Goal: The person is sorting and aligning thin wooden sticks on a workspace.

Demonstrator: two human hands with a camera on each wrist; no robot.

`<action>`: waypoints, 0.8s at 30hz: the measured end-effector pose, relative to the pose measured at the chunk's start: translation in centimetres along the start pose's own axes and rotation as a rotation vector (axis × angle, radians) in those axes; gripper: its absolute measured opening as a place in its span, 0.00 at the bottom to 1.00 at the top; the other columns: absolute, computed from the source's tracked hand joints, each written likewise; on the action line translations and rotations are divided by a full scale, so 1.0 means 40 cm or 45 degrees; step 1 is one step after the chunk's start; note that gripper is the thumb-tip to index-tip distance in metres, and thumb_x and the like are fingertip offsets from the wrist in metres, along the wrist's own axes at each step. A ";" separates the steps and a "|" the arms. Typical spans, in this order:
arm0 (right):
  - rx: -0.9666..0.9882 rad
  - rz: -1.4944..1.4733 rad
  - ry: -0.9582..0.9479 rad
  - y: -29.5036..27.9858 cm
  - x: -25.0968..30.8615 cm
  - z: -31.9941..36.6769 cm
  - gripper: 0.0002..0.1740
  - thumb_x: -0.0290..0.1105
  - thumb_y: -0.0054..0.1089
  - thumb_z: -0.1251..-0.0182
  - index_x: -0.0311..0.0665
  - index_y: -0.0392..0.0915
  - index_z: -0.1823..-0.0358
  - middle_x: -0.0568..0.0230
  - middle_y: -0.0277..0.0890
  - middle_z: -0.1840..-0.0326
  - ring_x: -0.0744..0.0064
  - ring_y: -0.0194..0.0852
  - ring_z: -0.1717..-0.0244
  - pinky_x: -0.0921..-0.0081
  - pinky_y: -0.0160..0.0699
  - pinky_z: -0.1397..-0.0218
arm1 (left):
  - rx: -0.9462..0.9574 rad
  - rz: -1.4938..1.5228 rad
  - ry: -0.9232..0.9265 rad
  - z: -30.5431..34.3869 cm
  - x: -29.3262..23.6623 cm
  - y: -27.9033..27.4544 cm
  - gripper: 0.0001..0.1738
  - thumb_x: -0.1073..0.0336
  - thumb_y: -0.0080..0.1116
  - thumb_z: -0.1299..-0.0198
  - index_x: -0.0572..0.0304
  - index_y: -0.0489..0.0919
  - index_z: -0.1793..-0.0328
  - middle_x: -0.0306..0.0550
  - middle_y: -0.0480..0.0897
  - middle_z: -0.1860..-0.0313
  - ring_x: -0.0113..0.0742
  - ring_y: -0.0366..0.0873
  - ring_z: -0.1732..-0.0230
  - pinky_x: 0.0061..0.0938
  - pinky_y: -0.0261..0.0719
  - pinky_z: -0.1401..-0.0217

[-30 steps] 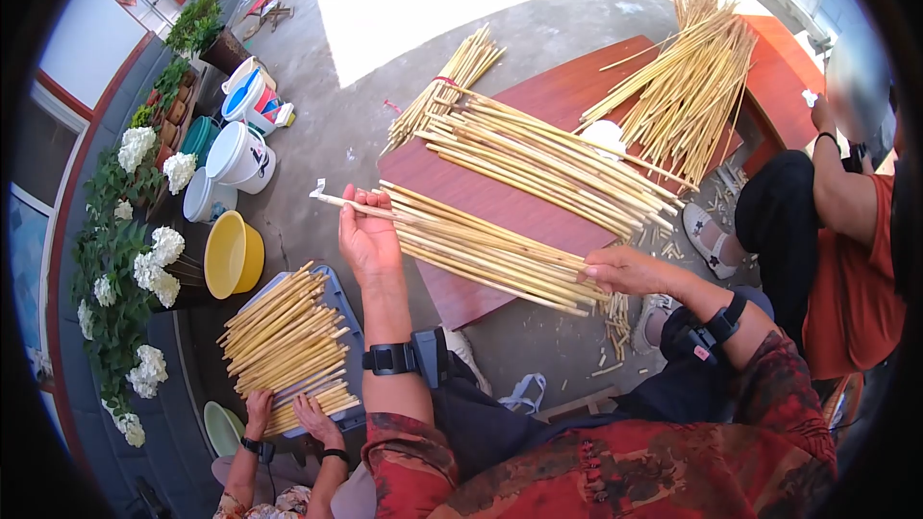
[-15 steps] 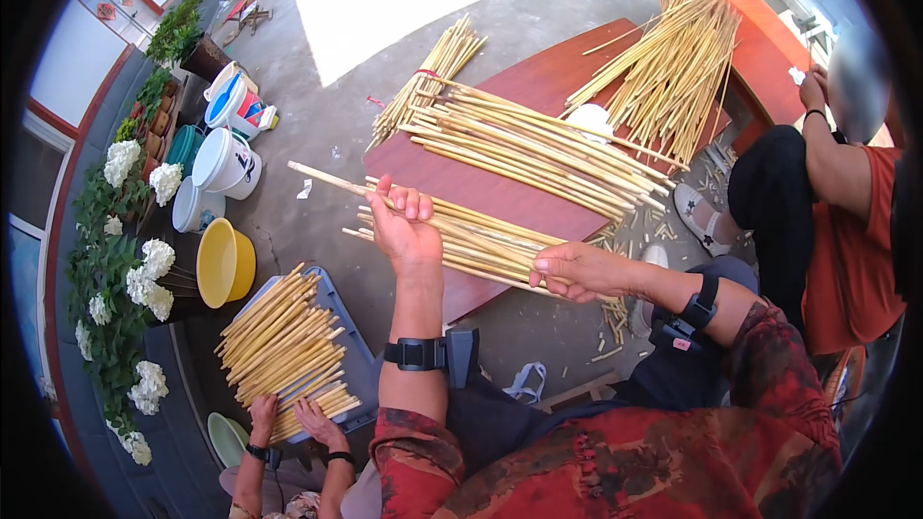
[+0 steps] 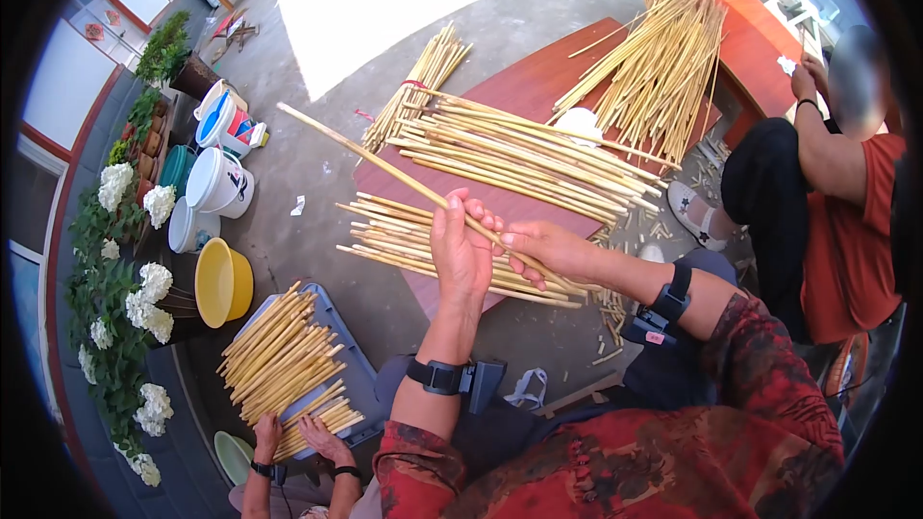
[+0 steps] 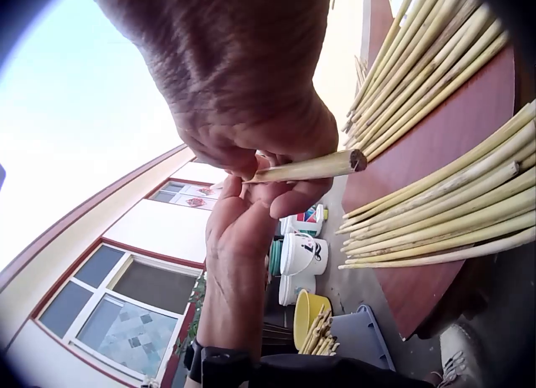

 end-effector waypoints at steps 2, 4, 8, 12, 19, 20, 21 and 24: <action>-0.155 0.367 -0.136 -0.027 0.001 -0.007 0.12 0.35 0.41 0.35 0.32 0.65 0.61 0.64 0.65 0.78 0.78 0.65 0.84 0.81 0.65 0.82 | -0.114 -0.116 0.003 0.001 0.005 -0.023 0.09 0.64 0.43 0.38 0.62 0.66 0.59 0.39 0.66 0.77 0.28 0.64 0.76 0.26 0.68 0.70; -0.237 0.604 -0.337 -0.031 -0.004 -0.013 0.11 0.34 0.42 0.36 0.31 0.65 0.61 0.63 0.65 0.78 0.77 0.66 0.83 0.79 0.65 0.80 | -0.123 -0.090 0.010 0.002 0.018 -0.031 0.08 0.65 0.44 0.38 0.62 0.66 0.59 0.39 0.66 0.78 0.28 0.63 0.77 0.26 0.68 0.70; -0.352 0.899 -0.545 0.002 0.031 0.020 0.11 0.33 0.41 0.35 0.32 0.67 0.60 0.62 0.64 0.79 0.76 0.65 0.81 0.75 0.64 0.76 | -0.124 0.043 -0.017 0.004 0.013 -0.033 0.09 0.63 0.42 0.37 0.62 0.66 0.60 0.37 0.63 0.79 0.27 0.61 0.79 0.25 0.65 0.74; -0.045 0.516 -0.295 0.015 0.007 0.012 0.12 0.37 0.39 0.33 0.37 0.67 0.58 0.74 0.57 0.81 0.86 0.52 0.84 0.87 0.53 0.83 | -0.197 0.091 0.022 -0.014 -0.030 -0.068 0.14 0.59 0.38 0.36 0.65 0.64 0.57 0.35 0.60 0.81 0.24 0.56 0.82 0.22 0.61 0.79; 0.217 0.066 0.314 0.009 -0.046 0.115 0.18 0.43 0.37 0.33 0.36 0.69 0.57 0.77 0.53 0.83 0.89 0.46 0.86 0.91 0.51 0.84 | -0.287 0.151 0.324 -0.040 -0.199 -0.161 0.19 0.56 0.30 0.34 0.64 0.68 0.58 0.34 0.58 0.82 0.23 0.55 0.84 0.19 0.58 0.82; 0.237 0.072 0.321 0.003 -0.050 0.125 0.19 0.43 0.37 0.33 0.35 0.68 0.56 0.77 0.53 0.83 0.89 0.46 0.86 0.90 0.51 0.84 | -0.297 0.182 0.343 -0.039 -0.211 -0.168 0.19 0.55 0.29 0.34 0.64 0.67 0.56 0.35 0.59 0.81 0.24 0.55 0.83 0.21 0.59 0.81; 0.256 0.075 0.327 -0.002 -0.056 0.134 0.19 0.44 0.38 0.33 0.34 0.68 0.56 0.76 0.54 0.83 0.88 0.47 0.86 0.89 0.51 0.85 | -0.307 0.211 0.359 -0.037 -0.223 -0.175 0.20 0.55 0.28 0.34 0.65 0.65 0.54 0.35 0.59 0.80 0.25 0.56 0.82 0.22 0.60 0.79; 0.241 0.099 0.295 -0.028 -0.071 0.152 0.20 0.44 0.38 0.33 0.34 0.68 0.54 0.76 0.55 0.83 0.87 0.47 0.86 0.88 0.52 0.85 | -0.268 0.225 0.357 -0.035 -0.241 -0.184 0.22 0.54 0.27 0.34 0.66 0.62 0.49 0.37 0.60 0.78 0.28 0.57 0.78 0.24 0.62 0.74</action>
Point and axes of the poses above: each hand's wrist, its own z-axis away from the middle knuckle, its own y-axis out of the palm, x = y × z, the point moved 7 cm from there along -z, towards the middle knuckle
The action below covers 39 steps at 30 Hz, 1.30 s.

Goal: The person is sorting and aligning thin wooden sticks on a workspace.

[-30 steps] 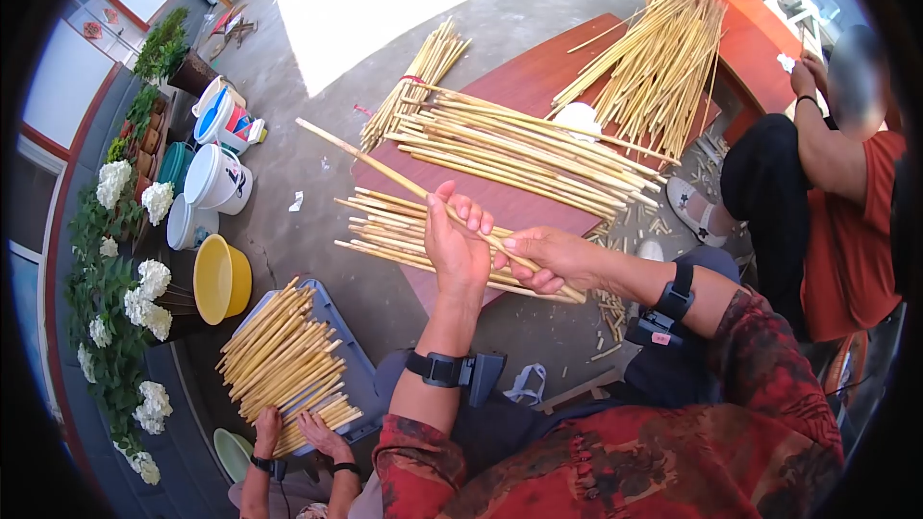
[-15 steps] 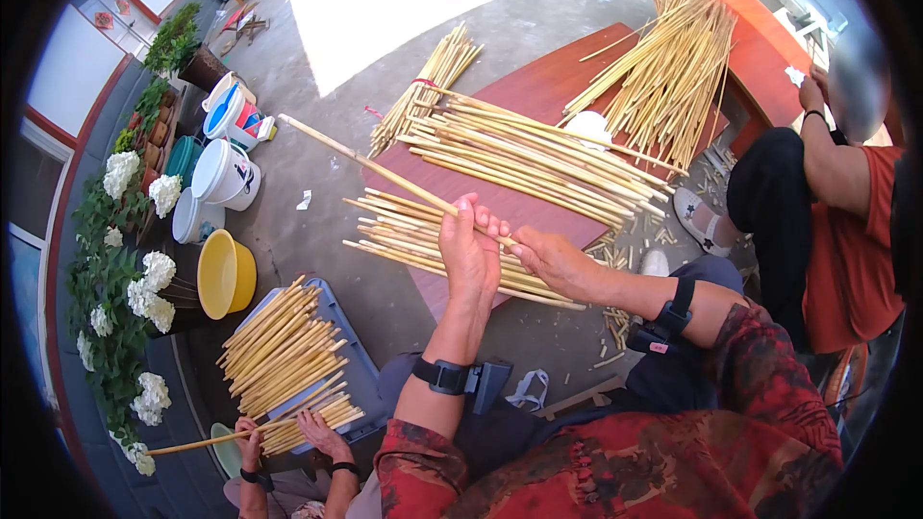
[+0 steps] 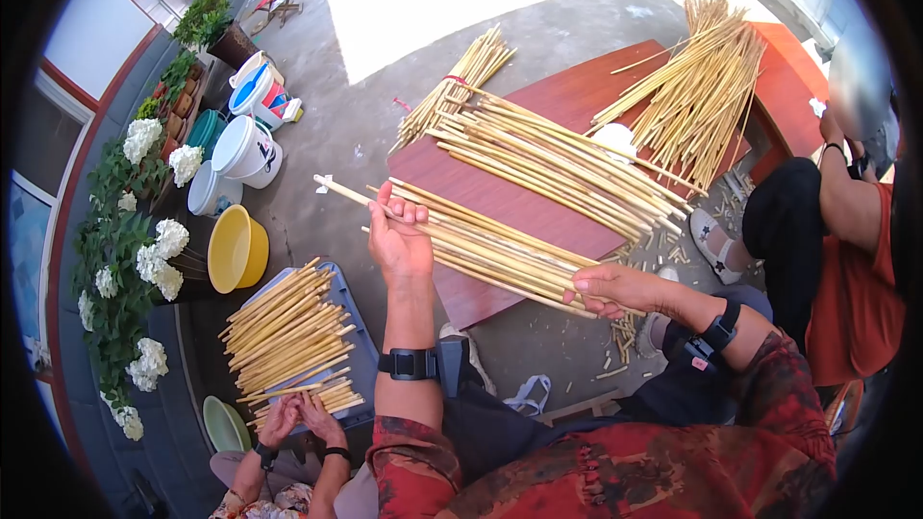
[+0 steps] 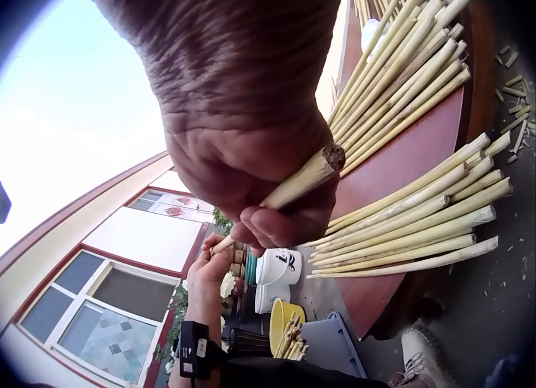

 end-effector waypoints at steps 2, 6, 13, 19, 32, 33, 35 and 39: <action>-0.023 0.012 0.005 -0.011 0.000 0.015 0.20 0.44 0.38 0.33 0.34 0.68 0.54 0.75 0.57 0.82 0.87 0.49 0.86 0.87 0.53 0.85 | 0.129 0.017 -0.012 0.011 0.013 0.025 0.21 0.55 0.30 0.34 0.66 0.63 0.49 0.39 0.66 0.75 0.29 0.64 0.73 0.25 0.68 0.68; -0.165 0.233 -0.126 -0.038 0.016 0.022 0.17 0.40 0.41 0.34 0.36 0.68 0.54 0.72 0.63 0.81 0.85 0.53 0.86 0.86 0.57 0.84 | 0.068 -0.028 0.003 0.004 0.022 0.020 0.18 0.57 0.35 0.36 0.65 0.66 0.51 0.42 0.72 0.68 0.32 0.71 0.66 0.29 0.73 0.59; -0.500 0.777 -0.483 -0.067 0.056 0.034 0.12 0.37 0.41 0.34 0.37 0.69 0.57 0.70 0.64 0.81 0.82 0.60 0.80 0.84 0.61 0.77 | 0.048 -0.236 -0.007 0.010 0.050 0.020 0.12 0.64 0.45 0.39 0.65 0.69 0.54 0.44 0.75 0.65 0.34 0.74 0.63 0.32 0.76 0.57; -0.393 0.550 -0.263 -0.051 0.044 0.029 0.14 0.38 0.38 0.33 0.36 0.70 0.57 0.73 0.60 0.83 0.84 0.58 0.81 0.85 0.60 0.77 | 0.166 -0.222 -0.054 0.029 0.086 0.052 0.15 0.65 0.43 0.39 0.67 0.65 0.49 0.46 0.74 0.64 0.35 0.74 0.62 0.32 0.75 0.56; -0.214 0.096 -0.116 -0.010 0.026 0.012 0.18 0.42 0.34 0.32 0.36 0.68 0.55 0.77 0.57 0.83 0.89 0.49 0.86 0.91 0.52 0.85 | 0.149 -0.150 -0.106 0.065 0.127 0.066 0.17 0.68 0.34 0.38 0.67 0.62 0.45 0.47 0.70 0.63 0.35 0.68 0.64 0.34 0.70 0.56; -0.201 0.062 -0.089 -0.005 0.023 0.010 0.18 0.41 0.34 0.32 0.36 0.68 0.56 0.77 0.57 0.83 0.89 0.48 0.86 0.91 0.52 0.85 | 0.150 -0.149 -0.105 0.062 0.125 0.065 0.17 0.68 0.34 0.38 0.67 0.62 0.45 0.47 0.70 0.63 0.35 0.68 0.64 0.34 0.70 0.56; -0.192 0.090 -0.078 0.004 0.022 0.006 0.18 0.41 0.34 0.31 0.36 0.69 0.56 0.77 0.57 0.83 0.89 0.49 0.85 0.91 0.53 0.85 | 0.128 -0.094 -0.117 0.050 0.119 0.053 0.17 0.68 0.33 0.38 0.67 0.62 0.46 0.44 0.68 0.66 0.32 0.66 0.67 0.32 0.69 0.58; -0.190 0.280 -0.104 0.010 0.008 0.004 0.16 0.40 0.34 0.32 0.39 0.69 0.56 0.76 0.58 0.83 0.88 0.52 0.84 0.90 0.55 0.83 | 0.011 -0.003 -0.029 -0.007 0.063 -0.003 0.17 0.66 0.33 0.38 0.67 0.62 0.46 0.43 0.68 0.70 0.30 0.64 0.71 0.31 0.69 0.61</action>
Point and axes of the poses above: each hand's wrist, its own z-axis away from the middle knuckle, its own y-axis out of the palm, x = y × z, the point moved 7 cm from there along -z, towards the middle knuckle
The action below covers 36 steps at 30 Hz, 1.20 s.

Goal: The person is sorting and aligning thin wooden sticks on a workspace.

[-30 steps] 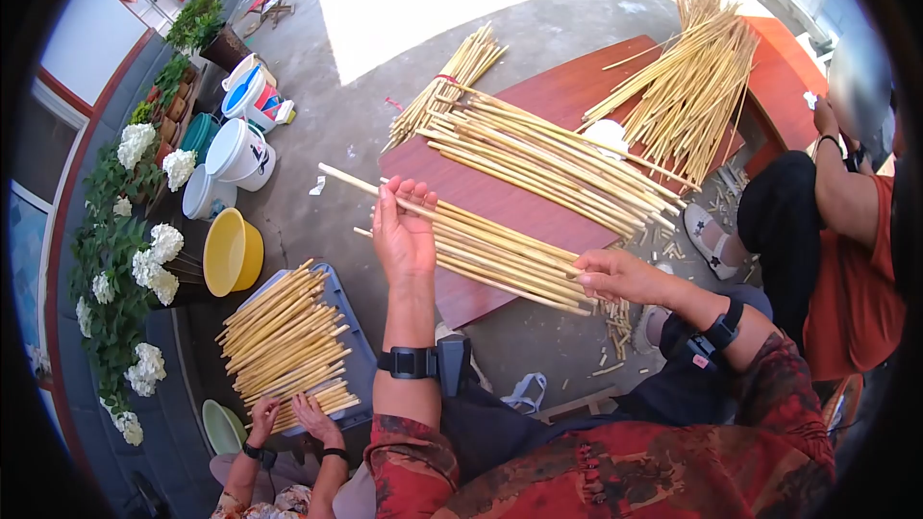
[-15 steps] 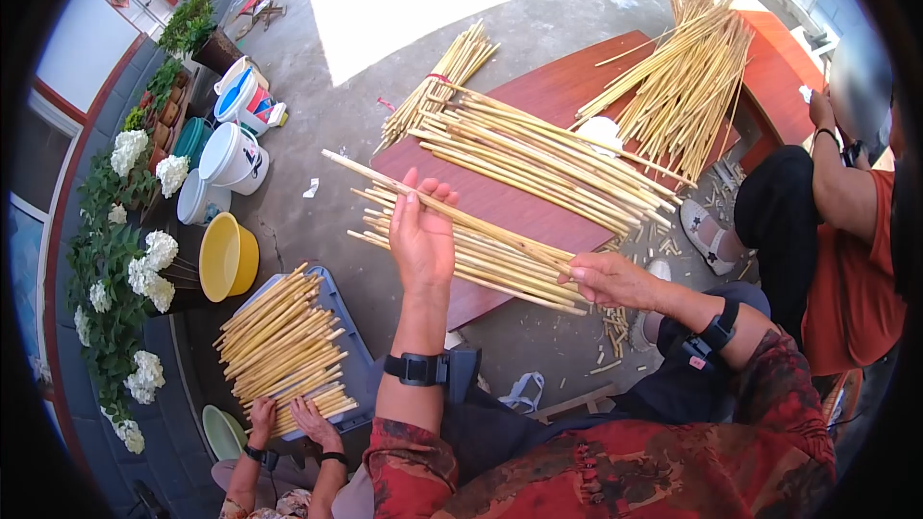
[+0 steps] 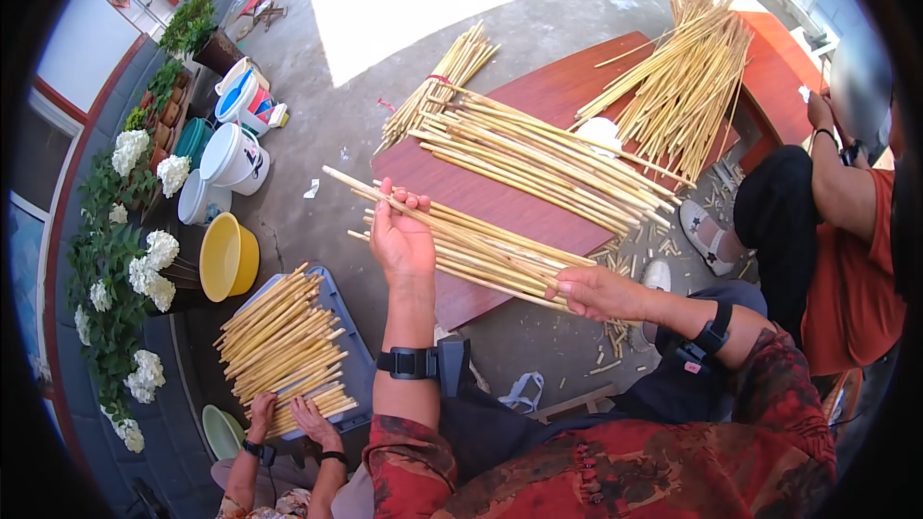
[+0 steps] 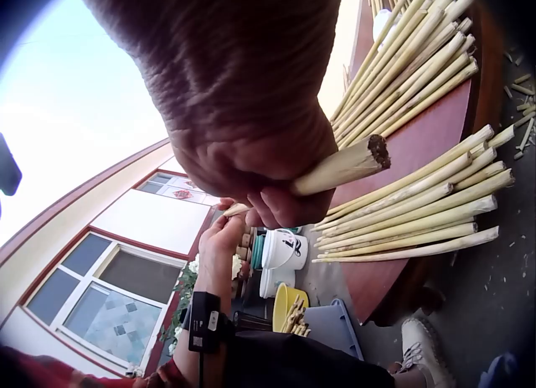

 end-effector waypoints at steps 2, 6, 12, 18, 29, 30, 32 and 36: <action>0.004 0.035 0.007 0.001 -0.008 0.004 0.16 0.40 0.34 0.32 0.39 0.69 0.57 0.75 0.58 0.83 0.86 0.53 0.83 0.87 0.57 0.82 | -0.016 0.018 0.041 -0.026 -0.045 -0.022 0.17 0.66 0.33 0.38 0.67 0.62 0.46 0.42 0.67 0.70 0.30 0.64 0.71 0.31 0.69 0.61; -0.146 0.478 -0.215 -0.016 0.004 0.006 0.13 0.38 0.38 0.34 0.38 0.68 0.60 0.65 0.64 0.82 0.70 0.64 0.80 0.74 0.65 0.75 | -0.098 -0.013 0.083 -0.020 -0.057 -0.033 0.16 0.67 0.32 0.38 0.67 0.64 0.48 0.41 0.66 0.71 0.29 0.62 0.72 0.29 0.67 0.64; -0.456 0.740 -0.349 -0.049 0.059 0.008 0.10 0.35 0.42 0.37 0.36 0.67 0.64 0.47 0.69 0.72 0.43 0.67 0.66 0.57 0.65 0.64 | -0.010 -0.085 -0.101 0.057 0.078 0.025 0.18 0.64 0.30 0.37 0.66 0.60 0.44 0.41 0.65 0.72 0.30 0.61 0.73 0.29 0.66 0.65; -0.591 0.914 -0.384 -0.059 0.074 -0.043 0.10 0.35 0.43 0.37 0.37 0.66 0.60 0.47 0.70 0.70 0.45 0.68 0.65 0.58 0.67 0.64 | 0.033 -0.139 -0.489 0.193 0.270 0.075 0.17 0.63 0.34 0.37 0.64 0.61 0.46 0.39 0.63 0.77 0.29 0.59 0.77 0.28 0.65 0.67; -0.304 0.553 -0.313 -0.031 0.061 -0.073 0.15 0.40 0.39 0.34 0.36 0.67 0.60 0.54 0.67 0.77 0.57 0.70 0.72 0.65 0.68 0.67 | -0.116 -0.070 -0.316 0.074 0.164 0.022 0.19 0.53 0.33 0.35 0.63 0.65 0.57 0.33 0.55 0.85 0.21 0.49 0.87 0.17 0.52 0.86; -0.209 0.458 -0.245 -0.026 0.050 -0.074 0.16 0.42 0.38 0.33 0.36 0.67 0.58 0.58 0.66 0.80 0.63 0.69 0.74 0.68 0.69 0.68 | -0.094 -0.063 -0.289 0.067 0.148 0.022 0.20 0.52 0.32 0.35 0.63 0.65 0.57 0.34 0.55 0.85 0.21 0.49 0.87 0.17 0.52 0.87; -0.150 0.419 -0.218 -0.020 0.056 -0.062 0.17 0.42 0.37 0.33 0.37 0.67 0.57 0.63 0.64 0.81 0.70 0.66 0.77 0.73 0.68 0.71 | -0.055 -0.046 -0.264 0.060 0.131 0.023 0.22 0.51 0.28 0.35 0.62 0.66 0.57 0.34 0.56 0.84 0.21 0.49 0.88 0.16 0.51 0.88; -0.003 0.161 -0.055 -0.001 0.045 -0.041 0.18 0.43 0.34 0.32 0.38 0.68 0.54 0.69 0.63 0.81 0.81 0.60 0.85 0.83 0.63 0.83 | -0.014 -0.025 -0.267 0.062 0.125 0.028 0.23 0.50 0.28 0.35 0.63 0.65 0.56 0.35 0.59 0.82 0.22 0.49 0.88 0.17 0.51 0.88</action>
Point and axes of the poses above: each hand's wrist, its own z-axis away from the middle knuckle, its own y-axis out of the palm, x = y × z, the point moved 7 cm from there along -z, towards the middle knuckle
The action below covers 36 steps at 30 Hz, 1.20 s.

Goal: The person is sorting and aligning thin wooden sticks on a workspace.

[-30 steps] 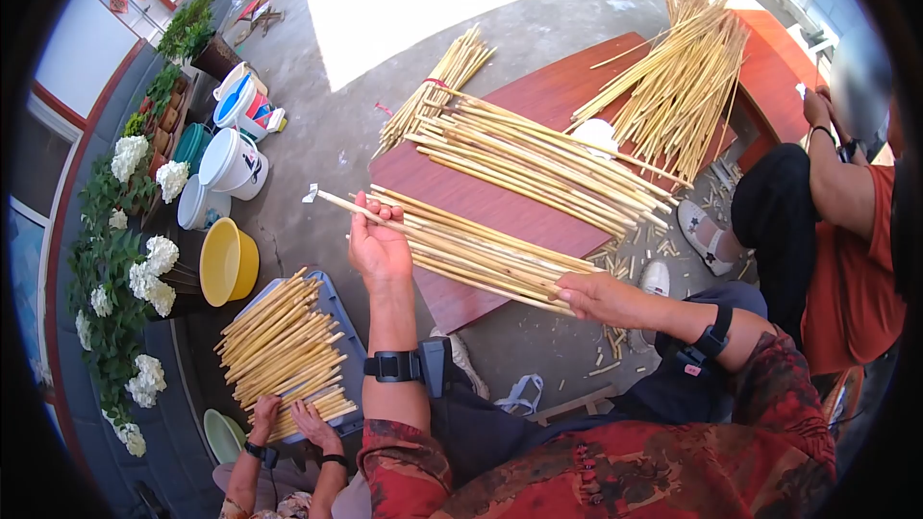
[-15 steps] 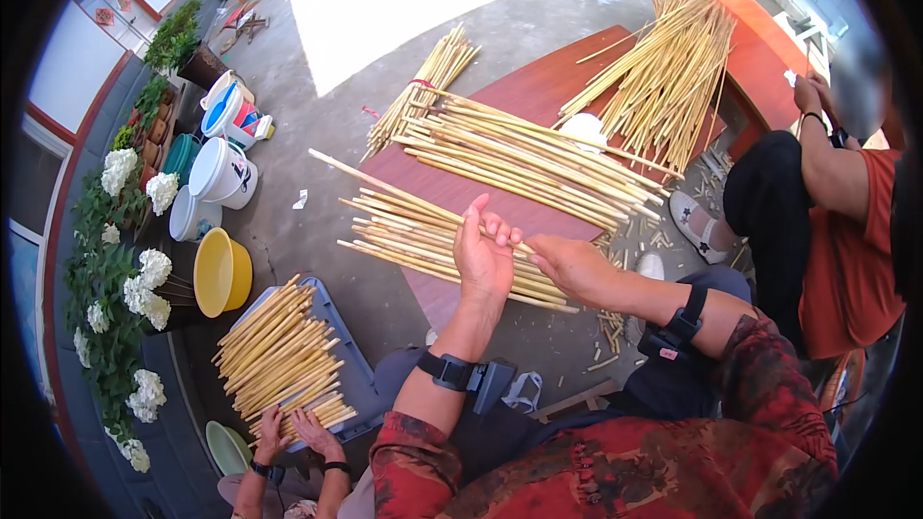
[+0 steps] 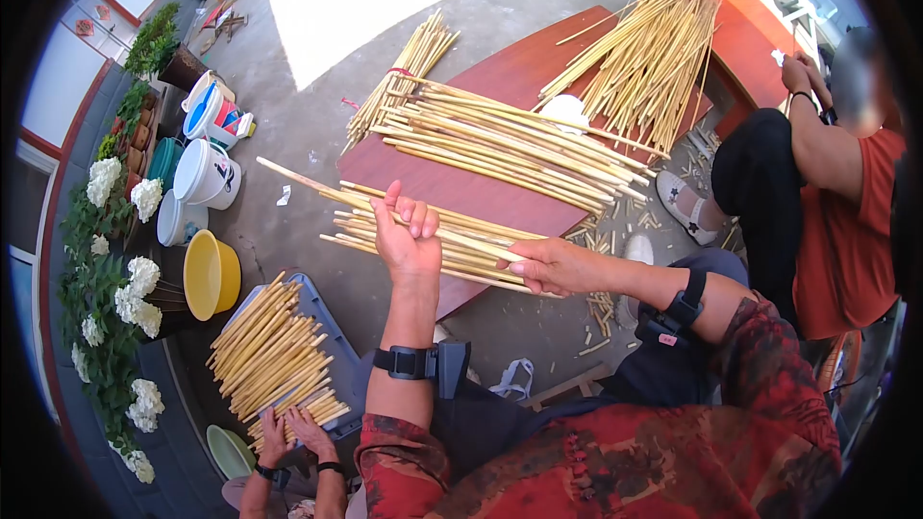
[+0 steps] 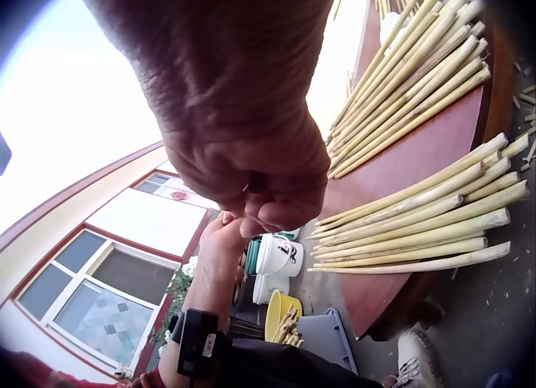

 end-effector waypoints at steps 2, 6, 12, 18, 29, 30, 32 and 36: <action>0.014 -0.122 -0.050 0.000 -0.014 -0.010 0.20 0.43 0.33 0.32 0.37 0.67 0.53 0.69 0.63 0.82 0.83 0.58 0.87 0.85 0.61 0.85 | 0.013 0.014 -0.020 0.009 0.010 0.010 0.24 0.49 0.27 0.35 0.64 0.65 0.55 0.36 0.59 0.82 0.23 0.50 0.88 0.18 0.52 0.87; 0.046 -0.385 -0.075 0.007 -0.004 -0.009 0.22 0.43 0.32 0.32 0.32 0.65 0.50 0.70 0.63 0.81 0.85 0.57 0.87 0.86 0.59 0.87 | 0.116 -0.015 -0.114 0.038 0.069 0.046 0.27 0.47 0.24 0.35 0.65 0.65 0.53 0.38 0.61 0.81 0.26 0.54 0.85 0.21 0.56 0.83; -0.094 -0.513 0.016 -0.009 -0.032 -0.031 0.15 0.38 0.41 0.35 0.33 0.68 0.57 0.71 0.63 0.81 0.86 0.59 0.85 0.87 0.58 0.87 | 0.199 -0.089 -0.160 0.057 0.128 0.053 0.23 0.53 0.26 0.34 0.64 0.60 0.44 0.42 0.67 0.72 0.31 0.61 0.74 0.29 0.65 0.68; -0.358 0.119 -0.091 -0.066 -0.035 -0.016 0.09 0.34 0.48 0.40 0.36 0.68 0.63 0.62 0.67 0.80 0.72 0.66 0.80 0.76 0.66 0.78 | 0.046 -0.221 -0.039 0.022 0.062 0.012 0.19 0.61 0.34 0.36 0.64 0.62 0.44 0.48 0.70 0.60 0.39 0.69 0.59 0.39 0.69 0.49; -0.542 0.863 -0.309 -0.104 -0.028 0.059 0.10 0.32 0.50 0.44 0.37 0.65 0.62 0.52 0.70 0.70 0.51 0.70 0.66 0.61 0.68 0.64 | -0.166 -0.158 0.166 -0.030 -0.107 -0.078 0.18 0.64 0.32 0.36 0.69 0.62 0.46 0.52 0.69 0.58 0.43 0.69 0.55 0.41 0.68 0.44; -0.548 0.921 -0.337 -0.106 -0.028 0.064 0.09 0.31 0.50 0.44 0.37 0.65 0.63 0.53 0.69 0.69 0.51 0.69 0.66 0.61 0.68 0.65 | -0.193 -0.153 0.202 -0.035 -0.122 -0.084 0.18 0.64 0.32 0.36 0.70 0.62 0.46 0.53 0.69 0.58 0.43 0.69 0.54 0.42 0.68 0.44; -0.546 0.978 -0.361 -0.111 -0.032 0.073 0.08 0.31 0.50 0.44 0.38 0.64 0.65 0.54 0.68 0.69 0.52 0.69 0.66 0.61 0.68 0.65 | -0.276 -0.113 0.282 -0.038 -0.165 -0.092 0.18 0.64 0.31 0.35 0.70 0.63 0.47 0.51 0.69 0.60 0.40 0.69 0.59 0.38 0.71 0.48; -0.629 1.192 -0.434 -0.124 -0.014 0.092 0.08 0.32 0.49 0.44 0.38 0.64 0.66 0.56 0.67 0.69 0.53 0.69 0.66 0.63 0.69 0.67 | -0.349 0.050 0.286 -0.040 -0.201 -0.109 0.18 0.60 0.30 0.34 0.69 0.65 0.52 0.42 0.64 0.72 0.30 0.62 0.74 0.28 0.70 0.65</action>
Point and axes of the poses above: each hand's wrist, its own z-axis away from the middle knuckle, its own y-axis out of the palm, x = y × z, the point moved 7 cm from there along -z, towards the middle knuckle
